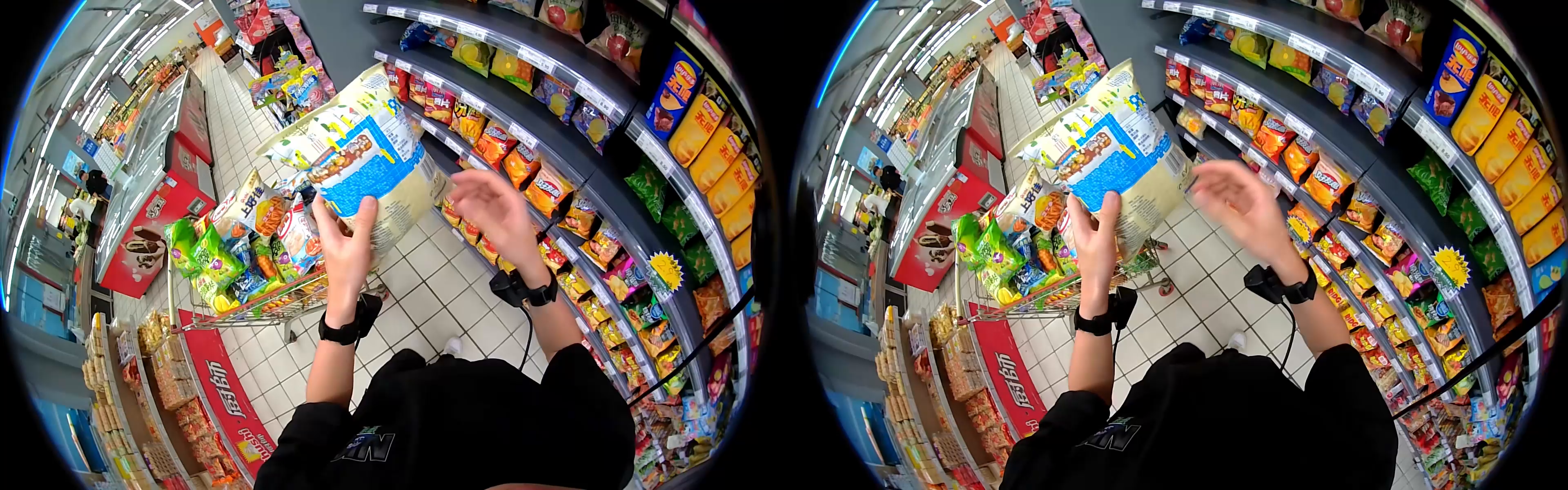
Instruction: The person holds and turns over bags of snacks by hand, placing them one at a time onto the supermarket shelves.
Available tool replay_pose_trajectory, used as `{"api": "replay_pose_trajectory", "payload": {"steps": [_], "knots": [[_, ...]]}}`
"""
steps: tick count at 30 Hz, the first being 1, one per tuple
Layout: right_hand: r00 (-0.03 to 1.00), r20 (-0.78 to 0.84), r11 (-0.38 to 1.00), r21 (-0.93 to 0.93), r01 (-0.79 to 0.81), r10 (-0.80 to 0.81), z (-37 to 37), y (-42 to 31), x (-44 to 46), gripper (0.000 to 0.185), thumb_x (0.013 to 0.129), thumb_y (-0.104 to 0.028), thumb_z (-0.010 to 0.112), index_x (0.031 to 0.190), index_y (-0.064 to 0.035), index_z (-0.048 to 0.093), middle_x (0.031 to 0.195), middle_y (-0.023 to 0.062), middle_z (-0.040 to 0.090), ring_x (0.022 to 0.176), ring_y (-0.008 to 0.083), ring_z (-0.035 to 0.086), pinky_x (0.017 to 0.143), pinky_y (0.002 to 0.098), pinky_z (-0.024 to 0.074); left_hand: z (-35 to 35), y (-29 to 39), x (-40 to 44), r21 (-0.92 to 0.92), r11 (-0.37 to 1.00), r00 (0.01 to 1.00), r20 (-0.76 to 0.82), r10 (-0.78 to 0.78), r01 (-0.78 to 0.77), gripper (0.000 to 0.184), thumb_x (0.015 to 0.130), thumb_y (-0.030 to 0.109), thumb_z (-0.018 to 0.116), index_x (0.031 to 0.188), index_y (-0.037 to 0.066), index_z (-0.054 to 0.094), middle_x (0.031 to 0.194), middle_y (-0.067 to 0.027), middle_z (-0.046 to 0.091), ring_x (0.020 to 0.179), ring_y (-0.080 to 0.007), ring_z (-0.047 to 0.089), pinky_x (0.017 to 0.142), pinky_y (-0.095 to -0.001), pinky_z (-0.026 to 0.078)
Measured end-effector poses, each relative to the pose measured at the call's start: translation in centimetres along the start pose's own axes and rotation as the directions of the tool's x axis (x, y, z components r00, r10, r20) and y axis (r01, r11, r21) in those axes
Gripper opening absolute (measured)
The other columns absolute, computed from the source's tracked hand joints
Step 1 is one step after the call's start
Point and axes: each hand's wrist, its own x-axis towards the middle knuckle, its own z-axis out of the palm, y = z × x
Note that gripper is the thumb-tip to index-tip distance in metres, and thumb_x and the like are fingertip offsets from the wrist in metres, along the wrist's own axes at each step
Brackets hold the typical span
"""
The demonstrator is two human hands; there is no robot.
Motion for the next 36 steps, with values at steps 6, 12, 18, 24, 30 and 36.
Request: {"api": "replay_pose_trajectory", "payload": {"steps": [6, 12, 18, 24, 30, 36], "knots": [[0.982, 0.015, 0.923, -0.339, 0.182, -0.188, 0.6, 1.0, 1.7, 0.072, 0.078, -0.017, 0.081, 0.141, -0.0043, 0.046, 0.141, 0.0137, 0.046, 0.127, 0.0248, 0.049, 0.100, 0.0364, 0.0460, 3.8, -2.1, 2.0, 0.044, 0.999, 0.999, 0.055, 0.000, -0.002, 0.071, 0.087, 0.019, 0.075, 0.140, 0.000, 0.032, 0.133, -0.0145, 0.048, 0.118, -0.0212, 0.053, 0.089, -0.0329, 0.052], [0.977, -0.049, 0.939, -0.291, 0.186, -0.209, -2.2, 2.5, 5.7, 0.106, 0.076, -0.028, 0.085, 0.150, 0.0041, 0.016, 0.149, 0.0227, 0.033, 0.141, 0.0297, 0.034, 0.111, 0.0431, 0.0350, 5.7, -3.0, 5.4, 0.063, 0.991, 0.965, 0.243, 0.100, -0.119, 0.069, 0.088, 0.012, 0.067, 0.147, 0.001, 0.032, 0.140, -0.0153, 0.041, 0.121, -0.0257, 0.051, 0.091, -0.0366, 0.053], [0.971, -0.157, 0.957, -0.257, 0.136, -0.180, -3.5, 1.2, 11.7, 0.107, 0.075, -0.025, 0.086, 0.149, 0.0025, 0.014, 0.142, 0.0198, 0.041, 0.132, 0.0259, 0.042, 0.109, 0.0386, 0.0367, 5.5, -3.8, 11.0, -0.102, 0.953, 0.863, 0.407, 0.301, -0.284, 0.064, 0.087, 0.008, 0.063, 0.145, 0.000, 0.037, 0.141, -0.0161, 0.047, 0.121, -0.0251, 0.052, 0.095, -0.0397, 0.051], [0.945, -0.274, 0.933, -0.351, 0.076, -0.180, -3.7, 0.1, 20.5, 0.089, 0.080, -0.023, 0.083, 0.142, 0.0045, 0.026, 0.129, 0.0189, 0.054, 0.119, 0.0226, 0.056, 0.099, 0.0346, 0.0467, 3.6, -3.7, 18.9, -0.231, 0.914, 0.791, 0.459, 0.404, -0.333, 0.060, 0.092, 0.009, 0.058, 0.146, -0.002, 0.034, 0.143, -0.0165, 0.046, 0.121, -0.0242, 0.052, 0.098, -0.0387, 0.046], [0.956, -0.245, 0.919, -0.390, 0.054, -0.161, -3.9, -3.1, 25.6, 0.082, 0.087, -0.028, 0.076, 0.143, 0.0064, 0.028, 0.131, 0.0173, 0.055, 0.120, 0.0201, 0.055, 0.100, 0.0332, 0.0462, 1.2, -4.6, 28.3, 0.055, 0.846, 0.820, 0.289, 0.494, -0.530, 0.061, 0.089, 0.015, 0.068, 0.140, -0.003, 0.039, 0.128, -0.0174, 0.051, 0.116, -0.0263, 0.054, 0.087, -0.0348, 0.049], [0.977, -0.154, 0.847, -0.530, 0.046, -0.149, -3.6, -6.2, 28.1, 0.075, 0.091, -0.026, 0.072, 0.145, 0.0028, 0.028, 0.136, 0.0148, 0.051, 0.124, 0.0178, 0.051, 0.103, 0.0324, 0.0428, 4.0, -4.8, 34.2, -0.315, 0.894, 0.741, 0.506, 0.442, -0.318, 0.075, 0.100, 0.036, 0.056, 0.148, -0.006, 0.017, 0.143, -0.0202, 0.041, 0.132, -0.0236, 0.041, 0.109, -0.0369, 0.034]]}}
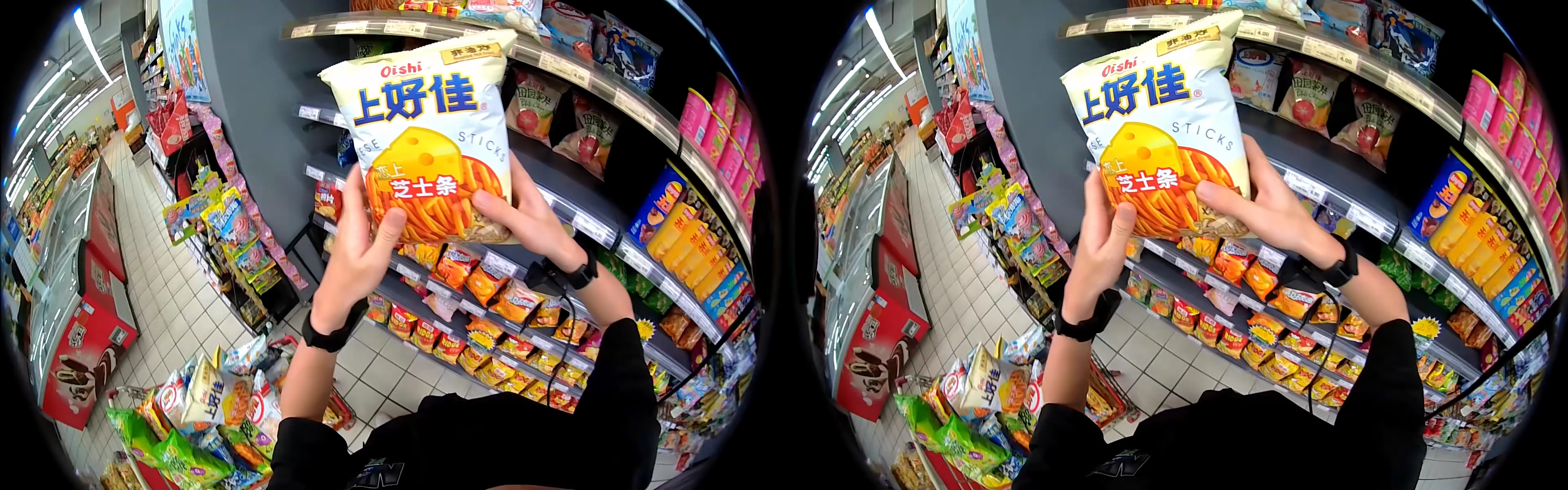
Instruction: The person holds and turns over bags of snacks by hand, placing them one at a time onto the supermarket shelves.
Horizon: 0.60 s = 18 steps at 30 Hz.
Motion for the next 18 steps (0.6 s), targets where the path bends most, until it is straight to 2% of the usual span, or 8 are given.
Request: {"api": "replay_pose_trajectory", "payload": {"steps": [1, 3, 5, 7, 10, 11, 13, 18], "knots": [[1.000, 0.006, 0.998, -0.070, 0.005, -0.004, -0.3, -0.3, 0.4, 0.075, 0.091, -0.027, 0.071, 0.145, 0.0027, 0.028, 0.137, 0.0146, 0.050, 0.125, 0.0175, 0.049, 0.104, 0.0327, 0.0418, 0.1, -0.7, 0.5, 0.024, 1.000, 1.000, 0.011, -0.001, 0.001, 0.072, 0.101, 0.031, 0.055, 0.148, -0.007, 0.015, 0.143, -0.0196, 0.041, 0.133, -0.0222, 0.040, 0.111, -0.0357, 0.031], [1.000, -0.004, 0.994, -0.107, -0.002, 0.001, -1.3, -0.2, 1.1, 0.076, 0.091, -0.028, 0.071, 0.146, 0.0023, 0.028, 0.137, 0.0143, 0.050, 0.126, 0.0175, 0.048, 0.105, 0.0327, 0.0402, 0.9, -2.0, 1.9, -0.087, 0.994, 0.998, 0.004, 0.065, -0.065, 0.073, 0.100, 0.029, 0.057, 0.148, -0.006, 0.015, 0.143, -0.0191, 0.042, 0.132, -0.0223, 0.042, 0.110, -0.0363, 0.033], [1.000, 0.015, 0.988, -0.156, 0.022, -0.020, -2.8, 0.6, 1.7, 0.077, 0.090, -0.028, 0.073, 0.145, 0.0023, 0.028, 0.137, 0.0138, 0.050, 0.126, 0.0170, 0.048, 0.105, 0.0322, 0.0397, 1.4, -4.6, 3.3, -0.193, 0.980, 0.999, 0.017, 0.052, -0.048, 0.073, 0.098, 0.025, 0.061, 0.148, -0.005, 0.017, 0.141, -0.0183, 0.044, 0.128, -0.0234, 0.048, 0.107, -0.0369, 0.039], [0.999, -0.022, 0.991, -0.130, 0.039, -0.042, -4.2, 2.2, 2.3, 0.076, 0.087, -0.026, 0.076, 0.143, 0.0031, 0.034, 0.135, 0.0145, 0.052, 0.126, 0.0176, 0.049, 0.105, 0.0323, 0.0404, 2.0, -6.6, 5.3, -0.122, 0.983, 0.990, 0.006, 0.140, -0.139, 0.074, 0.096, 0.023, 0.064, 0.148, -0.005, 0.018, 0.139, -0.0188, 0.045, 0.127, -0.0240, 0.049, 0.105, -0.0368, 0.041], [0.987, -0.093, 0.967, -0.232, 0.105, -0.130, -6.7, 3.7, 3.1, 0.076, 0.082, -0.028, 0.080, 0.139, 0.0040, 0.041, 0.131, 0.0165, 0.055, 0.121, 0.0205, 0.054, 0.103, 0.0349, 0.0433, 2.6, -8.6, 8.6, -0.151, 0.982, 0.991, 0.057, 0.125, -0.115, 0.078, 0.093, 0.022, 0.068, 0.147, -0.005, 0.018, 0.136, -0.0204, 0.048, 0.122, -0.0249, 0.053, 0.103, -0.0379, 0.042], [0.981, -0.123, 0.968, -0.220, 0.120, -0.149, -7.8, 4.3, 3.5, 0.076, 0.082, -0.028, 0.080, 0.139, 0.0040, 0.041, 0.131, 0.0165, 0.055, 0.121, 0.0205, 0.054, 0.103, 0.0349, 0.0433, 2.8, -9.1, 10.0, -0.115, 0.985, 0.987, 0.082, 0.136, -0.126, 0.079, 0.093, 0.023, 0.068, 0.147, -0.005, 0.018, 0.135, -0.0203, 0.049, 0.122, -0.0248, 0.053, 0.103, -0.0381, 0.042], [0.950, -0.146, 0.915, -0.343, 0.212, -0.275, -9.0, 4.6, 4.3, 0.077, 0.080, -0.030, 0.082, 0.137, 0.0041, 0.043, 0.128, 0.0173, 0.056, 0.118, 0.0230, 0.057, 0.101, 0.0358, 0.0441, 2.9, -9.3, 12.6, -0.064, 0.982, 0.974, 0.133, 0.184, -0.176, 0.080, 0.092, 0.024, 0.070, 0.147, -0.005, 0.019, 0.134, -0.0193, 0.050, 0.121, -0.0246, 0.053, 0.103, -0.0376, 0.042], [0.895, -0.200, 0.875, -0.376, 0.305, -0.398, -10.9, 5.0, 6.0, 0.079, 0.078, -0.027, 0.084, 0.137, 0.0053, 0.043, 0.127, 0.0188, 0.056, 0.117, 0.0253, 0.056, 0.100, 0.0367, 0.0434, 3.1, -9.7, 18.3, -0.009, 0.961, 0.924, 0.272, 0.270, -0.278, 0.078, 0.090, 0.028, 0.072, 0.143, -0.005, 0.024, 0.131, -0.0173, 0.051, 0.117, -0.0226, 0.055, 0.100, -0.0346, 0.042]]}}
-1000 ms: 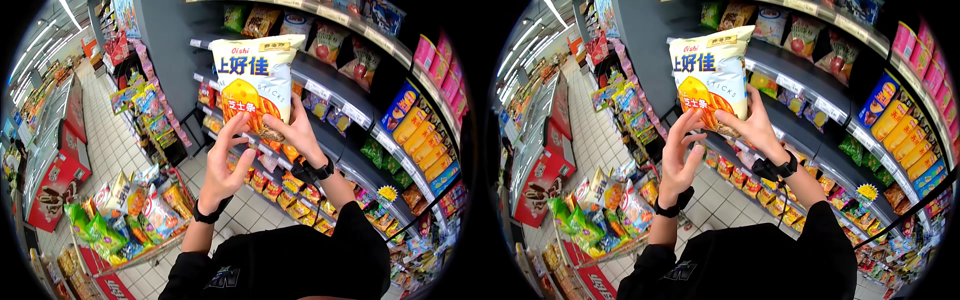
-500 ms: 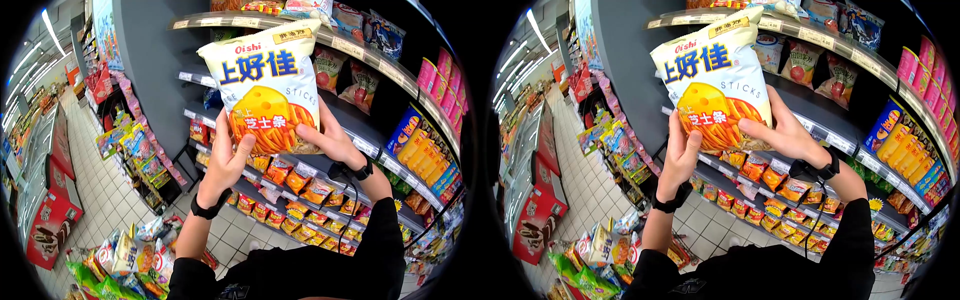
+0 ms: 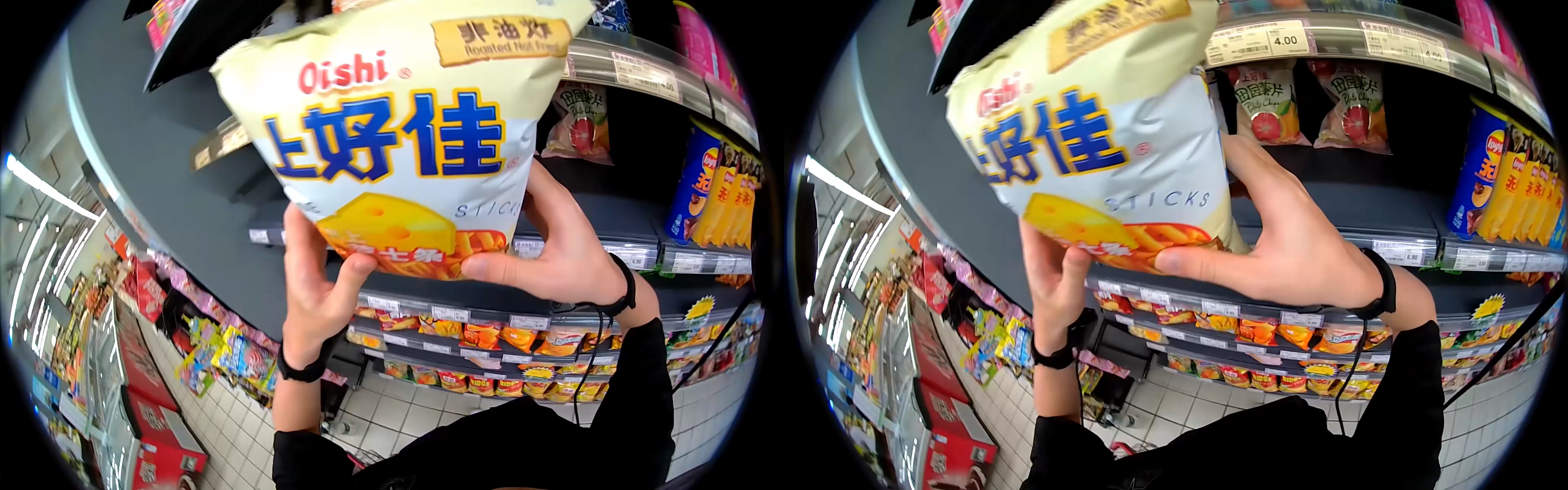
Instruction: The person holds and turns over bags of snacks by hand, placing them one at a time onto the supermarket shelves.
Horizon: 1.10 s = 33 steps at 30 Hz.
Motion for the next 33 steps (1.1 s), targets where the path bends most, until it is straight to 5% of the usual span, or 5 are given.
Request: {"api": "replay_pose_trajectory", "payload": {"steps": [7, 11, 24, 32, 33], "knots": [[0.988, -0.065, 0.986, 0.102, -0.135, 0.142, 0.3, 0.0, 2.6, 0.099, 0.076, -0.015, 0.085, 0.149, 0.0037, 0.021, 0.140, 0.0134, 0.047, 0.130, 0.0193, 0.047, 0.110, 0.0354, 0.0355, -3.1, -2.3, 4.8, 0.249, 0.957, 0.984, 0.136, 0.118, -0.149, 0.068, 0.085, 0.032, 0.076, 0.131, -0.007, 0.044, 0.113, -0.0130, 0.056, 0.108, -0.0233, 0.059, 0.093, -0.0323, 0.046], [0.986, 0.061, 0.982, 0.105, -0.160, 0.154, 1.3, 0.2, 5.7, 0.103, 0.074, -0.019, 0.086, 0.150, 0.0029, 0.019, 0.141, 0.0150, 0.048, 0.129, 0.0206, 0.050, 0.106, 0.0364, 0.0425, -5.9, -2.1, 5.8, -0.228, 0.957, 0.970, 0.204, -0.135, 0.181, 0.078, 0.082, 0.028, 0.079, 0.138, -0.007, 0.037, 0.128, -0.0146, 0.056, 0.116, -0.0214, 0.059, 0.098, -0.0348, 0.047], [0.784, 0.190, 0.805, -0.078, -0.588, 0.591, 16.1, -0.2, 25.2, 0.065, 0.094, -0.042, 0.064, 0.134, 0.0056, 0.047, 0.125, 0.0142, 0.062, 0.110, 0.0157, 0.062, 0.097, 0.0290, 0.0484, -24.7, -8.2, 10.9, -0.191, 0.959, 0.977, 0.013, -0.211, 0.210, 0.050, 0.097, 0.038, 0.060, 0.119, -0.006, 0.052, 0.114, -0.0129, 0.064, 0.100, -0.0128, 0.062, 0.089, -0.0247, 0.048], [0.859, 0.190, 0.860, 0.105, -0.499, 0.475, 23.8, 4.4, 34.3, 0.054, 0.097, -0.042, 0.057, 0.133, -0.0017, 0.054, 0.123, 0.0092, 0.064, 0.110, 0.0172, 0.064, 0.093, 0.0295, 0.0524, -35.1, -12.5, 15.1, -0.177, 0.927, 0.943, 0.094, -0.319, 0.331, 0.051, 0.102, 0.040, 0.048, 0.123, -0.006, 0.054, 0.114, -0.0135, 0.067, 0.095, -0.0111, 0.069, 0.085, -0.0247, 0.054], [0.566, 0.430, 0.586, 0.101, -0.804, 0.704, 22.7, 1.6, 37.7, 0.048, 0.099, -0.041, 0.056, 0.128, -0.0036, 0.057, 0.109, 0.0063, 0.068, 0.093, 0.0122, 0.064, 0.080, 0.0282, 0.0524, -36.3, -13.4, 16.0, -0.110, 0.940, 0.944, 0.110, -0.312, 0.324, 0.053, 0.101, 0.042, 0.049, 0.123, -0.006, 0.055, 0.113, -0.0132, 0.068, 0.095, -0.0110, 0.069, 0.085, -0.0236, 0.053]]}}
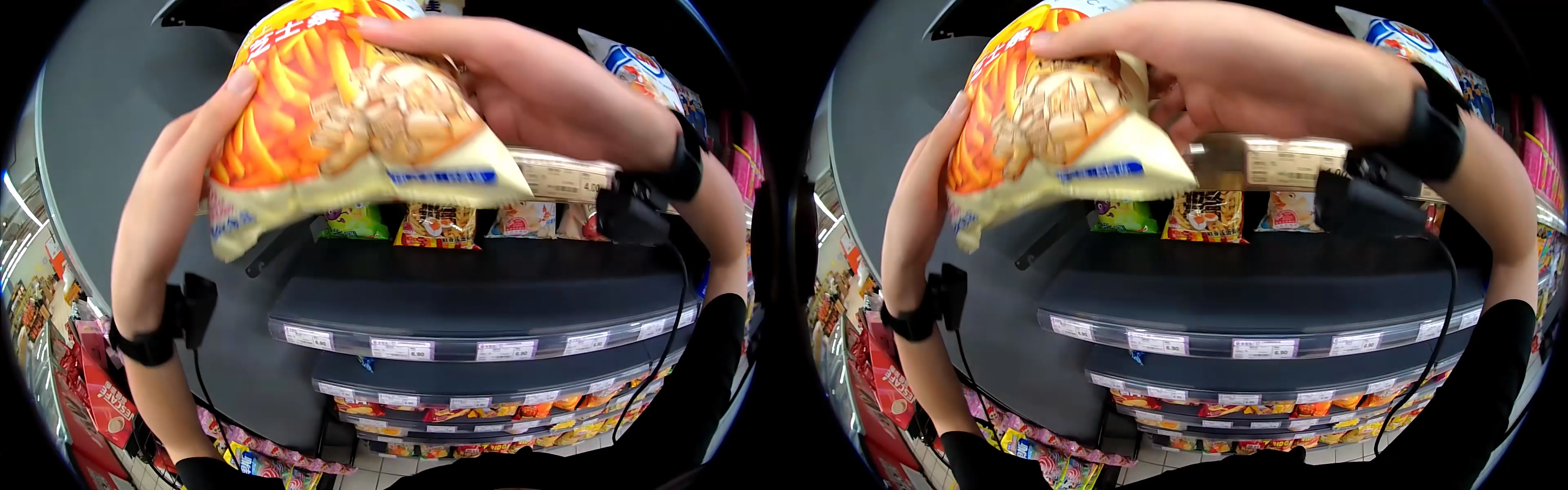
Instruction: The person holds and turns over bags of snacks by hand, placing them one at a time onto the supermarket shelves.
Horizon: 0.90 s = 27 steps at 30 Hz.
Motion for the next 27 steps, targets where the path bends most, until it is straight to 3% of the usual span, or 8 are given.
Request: {"api": "replay_pose_trajectory", "payload": {"steps": [2, 6, 11, 14, 15, 16, 18, 27], "knots": [[0.962, 0.030, 0.915, -0.303, 0.268, -0.272, 0.0, 1.4, 2.0, 0.057, 0.100, -0.048, 0.051, 0.137, -0.0053, 0.046, 0.123, 0.0061, 0.062, 0.105, 0.0130, 0.060, 0.086, 0.0295, 0.0506, -2.8, -0.4, 1.9, 0.177, 0.983, 0.998, 0.037, -0.044, 0.037, 0.058, 0.100, 0.047, 0.049, 0.123, -0.006, 0.057, 0.113, -0.0118, 0.068, 0.096, -0.0111, 0.068, 0.085, -0.0236, 0.052], [0.973, -0.144, 0.963, -0.227, 0.146, -0.182, -1.9, -0.9, 8.8, 0.052, 0.099, -0.043, 0.055, 0.134, -0.0062, 0.048, 0.123, 0.0077, 0.060, 0.102, 0.0146, 0.060, 0.084, 0.0322, 0.0513, -5.7, -0.9, 5.1, 0.404, 0.914, 1.000, -0.030, -0.009, 0.020, 0.064, 0.092, 0.057, 0.055, 0.113, -0.002, 0.065, 0.101, -0.0073, 0.069, 0.092, -0.0106, 0.063, 0.075, -0.0247, 0.050], [0.986, -0.089, 0.931, -0.350, 0.104, -0.144, -4.1, -2.9, 13.4, 0.065, 0.096, -0.041, 0.058, 0.141, 0.0010, 0.036, 0.136, 0.0310, 0.044, 0.122, 0.0389, 0.047, 0.098, 0.0503, 0.0456, -8.6, -1.4, 9.0, 0.577, 0.816, 0.998, 0.027, -0.057, 0.031, 0.067, 0.095, 0.057, 0.051, 0.125, -0.003, 0.058, 0.105, -0.0088, 0.068, 0.095, -0.0097, 0.061, 0.075, -0.0260, 0.051], [0.988, -0.157, 0.946, -0.321, -0.049, -0.002, -4.8, -4.2, 16.8, 0.059, 0.098, -0.032, 0.053, 0.140, 0.0043, 0.034, 0.138, 0.0340, 0.040, 0.126, 0.0413, 0.045, 0.104, 0.0561, 0.0405, -9.7, -2.5, 11.1, 0.586, 0.807, 0.986, 0.077, -0.145, 0.073, 0.064, 0.096, 0.055, 0.050, 0.123, -0.002, 0.059, 0.104, -0.0089, 0.068, 0.092, -0.0106, 0.061, 0.076, -0.0269, 0.052], [0.981, 0.167, 0.904, -0.398, 0.155, -0.094, -5.5, -3.8, 16.1, 0.055, 0.098, -0.030, 0.050, 0.138, 0.0055, 0.038, 0.138, 0.0342, 0.041, 0.127, 0.0426, 0.044, 0.105, 0.0565, 0.0389, -10.2, -2.5, 11.8, 0.575, 0.814, 0.963, 0.162, -0.215, 0.085, 0.062, 0.097, 0.054, 0.050, 0.119, -0.003, 0.061, 0.102, -0.0085, 0.068, 0.089, -0.0118, 0.062, 0.076, -0.0268, 0.053], [0.983, -0.159, 0.927, -0.347, -0.142, 0.091, -4.9, -5.1, 18.7, 0.055, 0.098, -0.030, 0.050, 0.137, 0.0085, 0.040, 0.137, 0.0341, 0.043, 0.127, 0.0433, 0.044, 0.105, 0.0577, 0.0391, -10.8, -3.0, 12.6, 0.579, 0.807, 0.956, 0.153, -0.250, 0.118, 0.059, 0.098, 0.053, 0.049, 0.116, -0.002, 0.063, 0.100, -0.0079, 0.069, 0.086, -0.0124, 0.063, 0.075, -0.0256, 0.052], [0.944, -0.328, 0.886, -0.423, -0.191, 0.047, -3.5, -5.3, 18.8, 0.057, 0.098, -0.030, 0.049, 0.137, 0.0113, 0.039, 0.136, 0.0343, 0.045, 0.127, 0.0431, 0.045, 0.103, 0.0580, 0.0401, -11.7, -3.7, 13.5, 0.586, 0.801, 0.954, 0.155, -0.258, 0.121, 0.060, 0.098, 0.052, 0.050, 0.121, -0.002, 0.060, 0.103, -0.0087, 0.068, 0.089, -0.0133, 0.063, 0.075, -0.0269, 0.054], [0.941, -0.320, 0.779, -0.559, -0.284, 0.113, -5.0, -6.7, 24.3, 0.061, 0.093, -0.023, 0.064, 0.133, 0.0138, 0.037, 0.129, 0.0326, 0.050, 0.107, 0.0404, 0.060, 0.083, 0.0496, 0.0572, -13.7, -6.4, 16.9, 0.534, 0.842, 0.969, 0.159, -0.191, 0.078, 0.081, 0.089, 0.049, 0.066, 0.135, -0.012, 0.040, 0.137, -0.0259, 0.046, 0.119, -0.0362, 0.055, 0.086, -0.0415, 0.055]]}}
